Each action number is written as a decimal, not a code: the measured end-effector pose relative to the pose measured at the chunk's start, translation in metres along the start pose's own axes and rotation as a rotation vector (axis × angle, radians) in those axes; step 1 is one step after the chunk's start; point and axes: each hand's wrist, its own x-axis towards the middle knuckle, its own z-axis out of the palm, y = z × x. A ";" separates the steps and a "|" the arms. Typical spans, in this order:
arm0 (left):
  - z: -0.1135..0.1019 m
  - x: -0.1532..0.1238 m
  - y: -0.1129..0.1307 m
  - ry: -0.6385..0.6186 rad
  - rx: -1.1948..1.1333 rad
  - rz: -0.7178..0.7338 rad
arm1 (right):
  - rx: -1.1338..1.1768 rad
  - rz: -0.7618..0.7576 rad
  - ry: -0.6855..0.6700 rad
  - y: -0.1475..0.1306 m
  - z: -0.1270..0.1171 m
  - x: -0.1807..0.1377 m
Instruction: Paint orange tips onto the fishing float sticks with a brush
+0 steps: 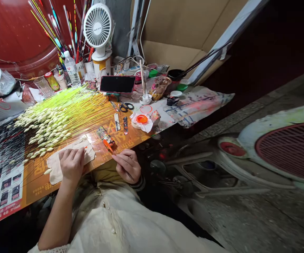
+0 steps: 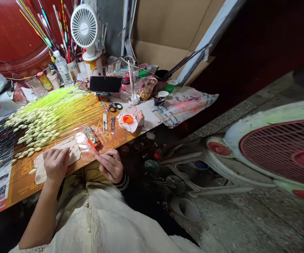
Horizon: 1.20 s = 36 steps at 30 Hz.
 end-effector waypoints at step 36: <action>-0.001 0.002 0.003 0.044 0.011 0.029 | -0.175 -0.387 0.183 0.004 0.016 -0.003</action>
